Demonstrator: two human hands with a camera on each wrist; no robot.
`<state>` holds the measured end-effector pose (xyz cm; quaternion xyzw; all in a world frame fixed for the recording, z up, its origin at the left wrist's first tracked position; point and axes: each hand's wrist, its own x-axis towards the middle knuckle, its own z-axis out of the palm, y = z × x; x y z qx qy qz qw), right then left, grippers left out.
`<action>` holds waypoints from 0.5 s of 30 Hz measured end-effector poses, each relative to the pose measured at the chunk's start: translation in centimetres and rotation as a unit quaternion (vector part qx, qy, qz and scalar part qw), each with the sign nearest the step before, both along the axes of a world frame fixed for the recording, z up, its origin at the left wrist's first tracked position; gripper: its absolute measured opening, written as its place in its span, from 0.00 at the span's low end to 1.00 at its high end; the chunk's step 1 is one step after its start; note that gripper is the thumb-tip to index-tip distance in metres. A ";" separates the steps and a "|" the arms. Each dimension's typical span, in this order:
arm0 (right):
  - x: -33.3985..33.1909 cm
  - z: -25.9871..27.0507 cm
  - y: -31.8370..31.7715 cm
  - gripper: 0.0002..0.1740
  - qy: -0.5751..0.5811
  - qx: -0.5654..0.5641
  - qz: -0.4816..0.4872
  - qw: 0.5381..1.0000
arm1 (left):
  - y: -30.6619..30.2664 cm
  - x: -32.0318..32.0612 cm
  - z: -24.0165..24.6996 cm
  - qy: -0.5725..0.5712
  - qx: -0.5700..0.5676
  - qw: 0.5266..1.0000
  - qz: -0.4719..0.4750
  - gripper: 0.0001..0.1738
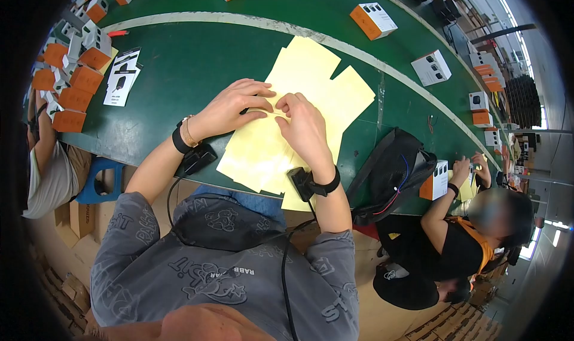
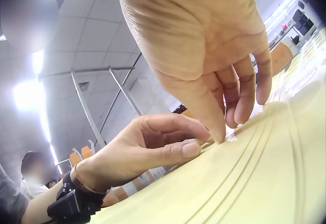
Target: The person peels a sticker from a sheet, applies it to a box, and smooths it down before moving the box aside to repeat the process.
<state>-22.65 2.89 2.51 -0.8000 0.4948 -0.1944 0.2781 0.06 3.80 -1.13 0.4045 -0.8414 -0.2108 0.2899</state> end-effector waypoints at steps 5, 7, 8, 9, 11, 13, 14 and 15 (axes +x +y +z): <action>-0.1 0.0 -0.1 0.08 -0.001 -0.001 0.008 1.000 | 0.0 0.0 -0.1 0.003 0.003 1.000 -0.004 0.13; -0.1 -0.3 -0.1 0.06 -0.001 -0.002 0.003 1.000 | 0.0 0.1 -0.1 0.006 0.007 1.000 -0.002 0.14; -0.1 -0.5 -0.2 0.05 -0.002 -0.002 -0.001 1.000 | 0.0 0.1 -0.1 0.006 0.006 1.000 -0.002 0.14; -0.1 -0.6 -0.2 0.05 -0.002 -0.002 -0.002 1.000 | 0.0 0.1 0.0 0.006 0.009 1.000 -0.003 0.15; -0.1 -0.8 -0.3 0.04 -0.008 -0.004 -0.006 1.000 | 0.0 0.2 0.1 0.006 0.011 1.000 -0.003 0.17; -0.2 -0.8 -0.4 0.03 -0.016 -0.002 -0.006 1.000 | 0.0 0.2 0.2 -0.003 0.022 1.000 -0.007 0.22; -0.2 -0.9 -0.5 0.03 -0.023 0.000 -0.006 1.000 | -0.1 0.2 0.2 -0.003 0.022 1.000 -0.007 0.22; -0.2 -0.9 -0.5 0.03 -0.023 0.000 -0.006 1.000 | -0.1 0.1 0.2 0.003 0.033 0.999 -0.001 0.26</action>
